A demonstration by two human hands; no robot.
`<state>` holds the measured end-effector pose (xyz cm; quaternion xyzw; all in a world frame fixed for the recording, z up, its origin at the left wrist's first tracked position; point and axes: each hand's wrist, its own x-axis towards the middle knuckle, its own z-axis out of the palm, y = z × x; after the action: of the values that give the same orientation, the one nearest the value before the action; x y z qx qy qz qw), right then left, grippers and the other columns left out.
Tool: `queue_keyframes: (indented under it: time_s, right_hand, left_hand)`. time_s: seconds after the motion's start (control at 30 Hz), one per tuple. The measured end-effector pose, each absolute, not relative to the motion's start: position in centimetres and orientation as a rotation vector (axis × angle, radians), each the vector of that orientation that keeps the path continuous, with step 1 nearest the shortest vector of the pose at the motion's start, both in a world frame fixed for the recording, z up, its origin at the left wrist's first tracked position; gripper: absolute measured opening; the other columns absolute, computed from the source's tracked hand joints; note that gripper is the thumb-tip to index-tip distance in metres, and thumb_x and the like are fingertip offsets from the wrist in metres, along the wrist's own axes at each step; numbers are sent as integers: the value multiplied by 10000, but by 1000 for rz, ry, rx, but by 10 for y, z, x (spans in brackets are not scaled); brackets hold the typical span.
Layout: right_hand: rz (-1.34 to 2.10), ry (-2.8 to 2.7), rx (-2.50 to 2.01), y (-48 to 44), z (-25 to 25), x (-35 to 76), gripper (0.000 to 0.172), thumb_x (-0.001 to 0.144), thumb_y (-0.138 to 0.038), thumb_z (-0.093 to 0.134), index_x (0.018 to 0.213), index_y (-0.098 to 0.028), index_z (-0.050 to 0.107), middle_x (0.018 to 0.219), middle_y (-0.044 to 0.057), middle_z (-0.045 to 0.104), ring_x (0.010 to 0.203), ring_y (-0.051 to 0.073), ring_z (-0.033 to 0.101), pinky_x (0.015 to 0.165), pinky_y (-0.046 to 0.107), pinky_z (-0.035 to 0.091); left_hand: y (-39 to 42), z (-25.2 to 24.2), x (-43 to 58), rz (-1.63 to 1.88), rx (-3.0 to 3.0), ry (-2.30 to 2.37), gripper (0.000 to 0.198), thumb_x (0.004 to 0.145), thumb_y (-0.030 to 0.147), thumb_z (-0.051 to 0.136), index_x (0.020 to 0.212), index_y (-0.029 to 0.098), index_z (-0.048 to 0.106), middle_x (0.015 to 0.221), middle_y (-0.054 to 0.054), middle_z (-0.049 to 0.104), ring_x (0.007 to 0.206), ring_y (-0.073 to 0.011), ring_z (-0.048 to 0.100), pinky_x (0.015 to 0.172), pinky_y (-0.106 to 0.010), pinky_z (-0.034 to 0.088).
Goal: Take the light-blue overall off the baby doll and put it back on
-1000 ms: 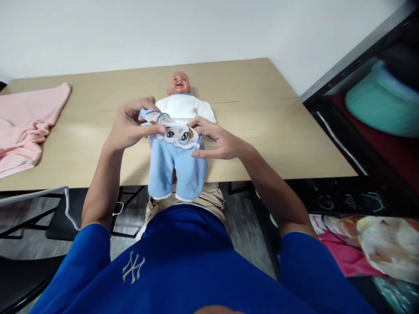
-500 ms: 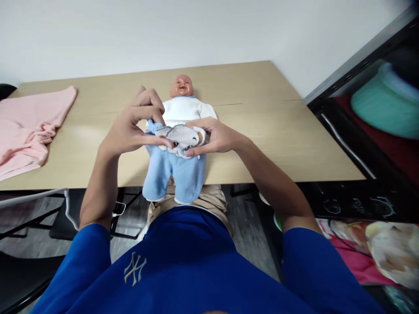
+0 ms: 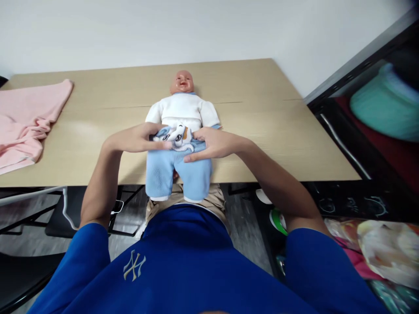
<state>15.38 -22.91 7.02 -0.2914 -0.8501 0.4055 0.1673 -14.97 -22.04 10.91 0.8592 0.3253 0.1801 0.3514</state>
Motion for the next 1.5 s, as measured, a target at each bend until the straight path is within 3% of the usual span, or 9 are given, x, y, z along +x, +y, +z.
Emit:
queue_keyframes:
  time_s: [0.13, 0.23, 0.37, 0.5, 0.63, 0.87, 1.03, 1.27, 1.5]
  right_hand:
    - [1192, -2338, -736, -230, 68, 158, 536, 955, -715, 899, 1136, -211, 870, 1114, 68, 871, 1136, 316, 790, 1119, 479, 648]
    - [1250, -2187, -610, -232, 58, 154, 624, 1038, -718, 804, 1424, -228, 835, 1459, 107, 845, 1487, 351, 708, 1377, 537, 505]
    - [1355, -2047, -677, -234, 46, 148, 746, 1077, -778, 723, 1595, -242, 753, 1676, 107, 746, 1672, 361, 588, 1475, 559, 387]
    - [1435, -2187, -759, -233, 44, 151, 832, 952, -755, 900, 1591, -240, 764, 1590, 111, 803, 1575, 390, 681, 1415, 548, 484]
    - [1478, -2310, -651, -234, 46, 153, 796, 919, -699, 950, 1531, -213, 802, 1504, 111, 842, 1501, 379, 723, 1362, 514, 531]
    - [1631, -2222, -711, -238, 42, 155, 706, 1024, -753, 821, 1465, -201, 818, 1497, 103, 834, 1417, 357, 754, 1283, 477, 581]
    - [1638, -2309, -587, -234, 39, 158, 795, 835, -706, 1023, 1422, -204, 834, 1311, 66, 883, 1283, 323, 794, 1202, 427, 635]
    - [1716, -2091, -610, -238, 42, 155, 696, 934, -695, 951, 1447, -238, 844, 1364, 73, 886, 1378, 304, 784, 1300, 465, 593]
    - [1748, -1926, -668, -252, 39, 154, 729, 967, -840, 850, 1396, -251, 876, 1353, 90, 887, 1424, 322, 766, 1351, 529, 552]
  left_hand:
    - [-223, 106, -160, 386, 2135, 734, 450, 795, 585, 1058, 918, 230, 810, 910, -47, 772, 975, -281, 777, 921, -404, 677]
    - [-221, 93, -158, 551, 1982, 733, 475, 807, 608, 1053, 951, 224, 815, 933, -68, 782, 957, -280, 760, 902, -411, 688]
    - [-220, 81, -149, 702, 1895, 746, 511, 883, 652, 1005, 1019, 211, 786, 928, -55, 779, 896, -250, 735, 818, -361, 684]
    - [-219, 79, -147, 599, 1849, 773, 472, 938, 633, 966, 947, 203, 769, 827, -23, 742, 709, -183, 667, 632, -290, 602]
    - [-215, 75, -153, 424, 1978, 659, 570, 814, 615, 1056, 679, 217, 671, 618, 24, 579, 581, -148, 545, 518, -261, 475]
    - [-209, 61, -159, 367, 2010, 491, 449, 898, 636, 1007, 948, 228, 826, 905, -52, 819, 830, -234, 756, 767, -322, 678]
    - [-209, 49, -158, 504, 1918, 552, 479, 1032, 685, 872, 1144, 226, 797, 1041, -75, 829, 977, -271, 783, 899, -395, 716]
    - [-226, 48, -151, 374, 1748, 614, 656, 811, 886, 944, 880, 246, 822, 848, -88, 767, 788, -309, 751, 734, -462, 708]
    - [-242, 31, -152, 555, 1646, 687, 700, 729, 879, 1009, 945, 235, 840, 905, -120, 806, 897, -350, 810, 880, -531, 729]
